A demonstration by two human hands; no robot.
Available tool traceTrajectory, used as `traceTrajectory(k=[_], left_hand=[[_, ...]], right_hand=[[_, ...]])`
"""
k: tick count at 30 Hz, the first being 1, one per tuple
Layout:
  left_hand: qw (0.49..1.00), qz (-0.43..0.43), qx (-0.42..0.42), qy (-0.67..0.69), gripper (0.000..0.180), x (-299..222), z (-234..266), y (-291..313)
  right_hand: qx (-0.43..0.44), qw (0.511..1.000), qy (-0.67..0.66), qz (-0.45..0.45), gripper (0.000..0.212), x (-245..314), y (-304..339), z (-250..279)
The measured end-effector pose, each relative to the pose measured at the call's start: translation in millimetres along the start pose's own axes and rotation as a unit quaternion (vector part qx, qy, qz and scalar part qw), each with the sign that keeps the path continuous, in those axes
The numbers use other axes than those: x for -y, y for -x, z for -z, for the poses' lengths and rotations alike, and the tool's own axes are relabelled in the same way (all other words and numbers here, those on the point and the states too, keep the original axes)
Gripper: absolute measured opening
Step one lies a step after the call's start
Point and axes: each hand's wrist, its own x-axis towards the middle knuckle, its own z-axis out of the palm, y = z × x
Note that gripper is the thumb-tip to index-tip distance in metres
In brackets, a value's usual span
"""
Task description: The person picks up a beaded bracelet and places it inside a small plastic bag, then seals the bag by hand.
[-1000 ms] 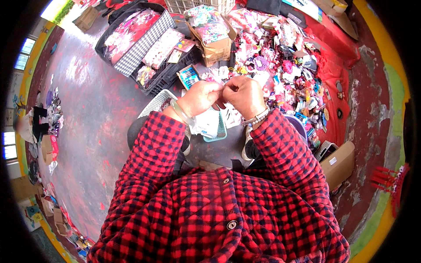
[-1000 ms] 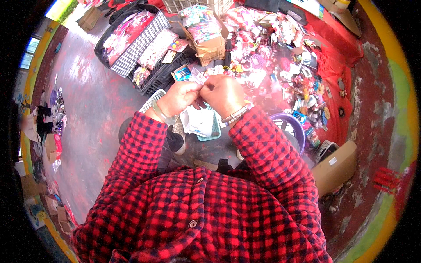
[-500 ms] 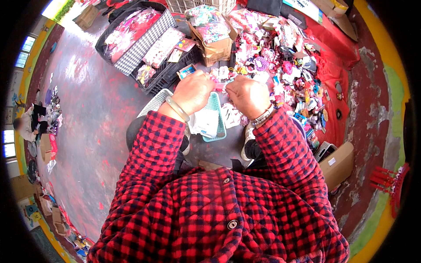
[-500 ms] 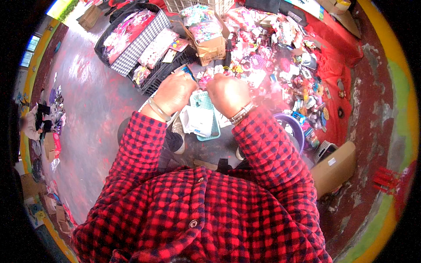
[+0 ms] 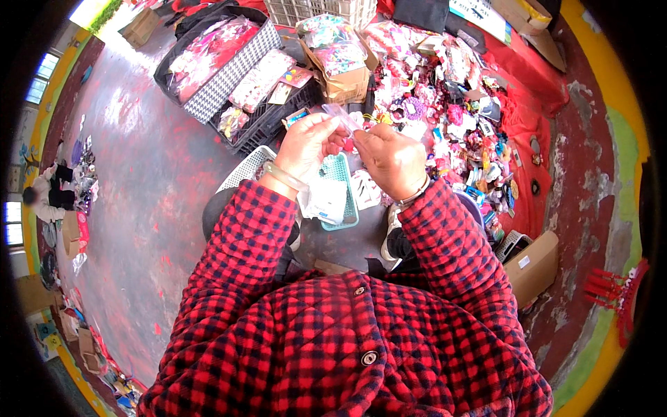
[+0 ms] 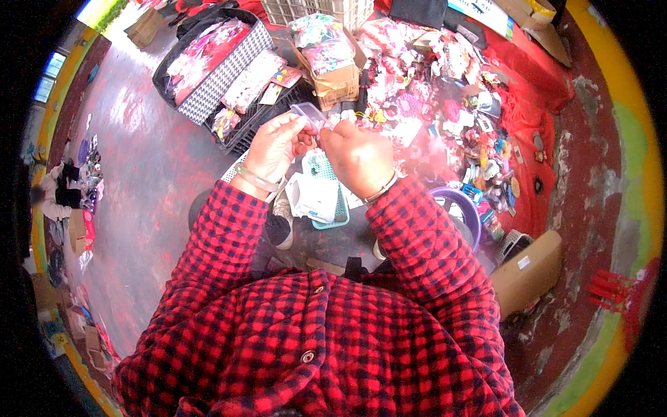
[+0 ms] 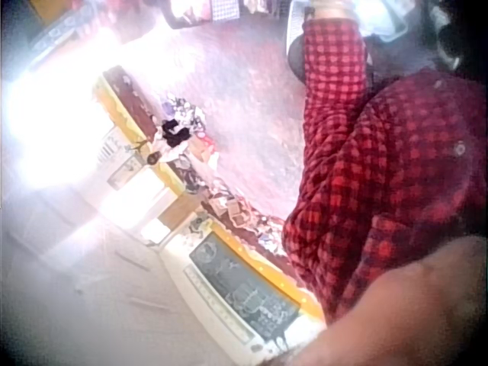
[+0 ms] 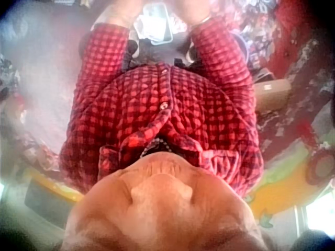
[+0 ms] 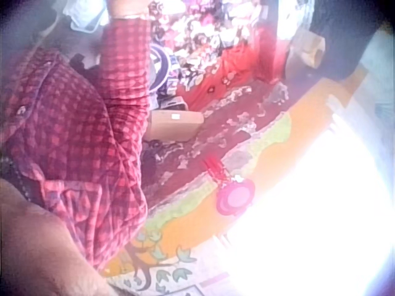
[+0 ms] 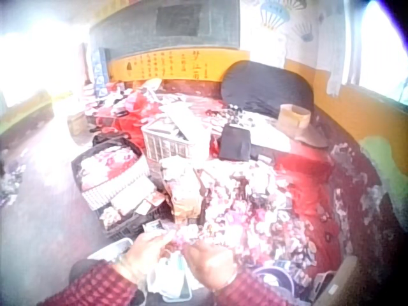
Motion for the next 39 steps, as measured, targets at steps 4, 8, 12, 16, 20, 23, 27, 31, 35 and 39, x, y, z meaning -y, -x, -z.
traceTrajectory(k=[4,8,12,16,20,23,27,31,35,39], left_hand=[[0.991,-0.074,0.010,-0.110,0.014,-2.6,-3.9,2.0],[0.957,-0.150,0.046,-0.244,0.011,-3.4,-9.5,6.6],[0.888,-0.282,0.078,-0.354,0.004,-1.8,-10.3,3.1],[0.897,-0.246,0.090,-0.356,0.002,-0.2,-8.8,5.4],[0.915,-0.232,0.088,-0.319,0.004,4.3,-9.3,5.0],[0.904,-0.243,0.081,-0.342,0.006,8.7,-12.0,3.7],[0.882,-0.243,0.067,-0.398,0.004,9.3,-17.6,5.5],[0.844,-0.290,0.074,-0.446,0.004,8.3,-19.4,5.0],[0.853,-0.304,0.084,-0.417,0.004,9.4,-19.7,3.8],[0.866,-0.269,0.087,-0.411,0.005,6.3,-18.7,6.2]], right_hand=[[0.025,0.961,-0.222,-0.166,0.022,-10.8,-1.3,-7.7],[0.025,0.929,-0.292,-0.225,0.019,-15.4,0.8,-11.0],[0.008,0.936,-0.287,-0.202,0.017,-13.0,1.2,-9.7],[0.030,0.954,-0.228,-0.194,0.015,-9.9,1.2,-7.8],[0.040,0.966,-0.166,-0.193,0.012,-1.3,-0.7,0.7],[0.034,0.979,-0.094,-0.176,0.011,2.2,0.2,-0.5],[0.007,0.987,-0.036,-0.155,0.012,2.5,3.5,-7.4],[-0.004,0.984,-0.038,-0.174,0.012,3.0,5.6,-10.7],[-0.002,0.973,-0.094,-0.211,0.013,3.0,4.6,-10.5],[0.037,0.927,-0.227,-0.295,0.012,-3.6,7.6,-14.1]])
